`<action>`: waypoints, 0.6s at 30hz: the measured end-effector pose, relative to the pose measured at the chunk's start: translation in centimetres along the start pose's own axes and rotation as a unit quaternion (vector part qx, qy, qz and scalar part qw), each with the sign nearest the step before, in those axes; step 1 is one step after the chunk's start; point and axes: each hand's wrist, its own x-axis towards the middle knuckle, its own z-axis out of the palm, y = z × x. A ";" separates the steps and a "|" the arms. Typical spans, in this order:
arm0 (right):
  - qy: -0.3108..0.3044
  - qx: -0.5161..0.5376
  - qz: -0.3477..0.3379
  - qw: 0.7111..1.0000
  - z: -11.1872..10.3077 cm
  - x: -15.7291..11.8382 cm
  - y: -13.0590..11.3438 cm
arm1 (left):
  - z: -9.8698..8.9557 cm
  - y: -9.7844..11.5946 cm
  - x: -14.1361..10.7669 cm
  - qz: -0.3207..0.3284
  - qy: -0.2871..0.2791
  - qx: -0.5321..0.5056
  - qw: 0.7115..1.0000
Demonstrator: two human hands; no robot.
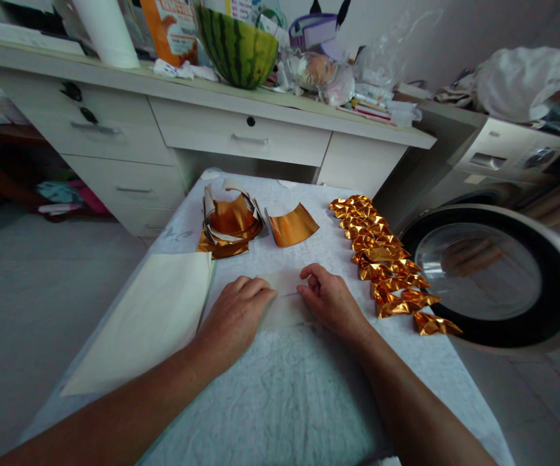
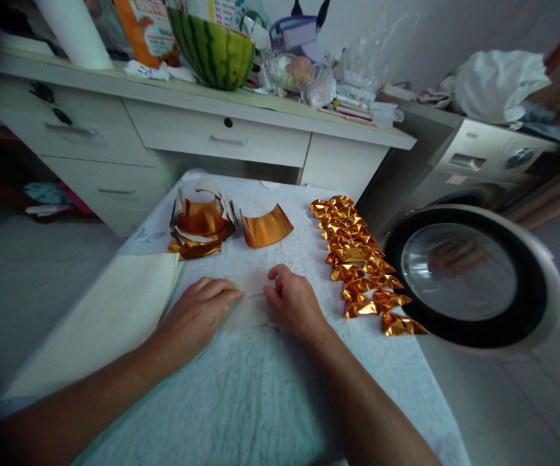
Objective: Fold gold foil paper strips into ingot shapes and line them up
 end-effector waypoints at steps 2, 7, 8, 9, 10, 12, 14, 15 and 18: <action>-0.019 0.024 0.004 1.000 -0.5 0.1 0.0 | 0.3 0.0 0.0 0.022 -0.008 -0.012 1.000; -0.087 0.071 -0.004 0.994 -1.8 -0.1 0.2 | 0.6 0.0 -0.1 0.041 -0.010 -0.011 0.999; -0.100 0.073 -0.010 0.992 -2.0 -0.2 0.3 | 0.7 0.0 -0.2 0.042 -0.008 -0.010 0.999; -0.110 0.073 -0.018 0.991 -2.2 -0.3 0.3 | 0.7 -0.1 -0.2 0.043 -0.006 -0.008 0.999; -0.118 0.072 -0.028 0.990 -2.4 -0.4 0.4 | 0.7 -0.1 -0.2 0.042 -0.006 -0.006 0.999; -0.135 0.070 -0.050 0.987 -2.7 -0.5 0.4 | 0.7 -0.1 -0.3 0.040 -0.009 -0.004 0.999; -0.143 0.061 -0.069 0.985 -3.0 -0.6 0.4 | 0.7 0.0 -0.3 0.036 -0.011 -0.007 0.999; -0.144 0.050 -0.078 0.985 -3.0 -0.6 0.3 | 0.6 0.0 -0.2 0.034 -0.012 -0.010 0.999; -0.143 0.000 -0.099 0.985 -2.9 -0.6 0.2 | 0.6 0.2 -0.1 0.023 -0.019 -0.016 0.999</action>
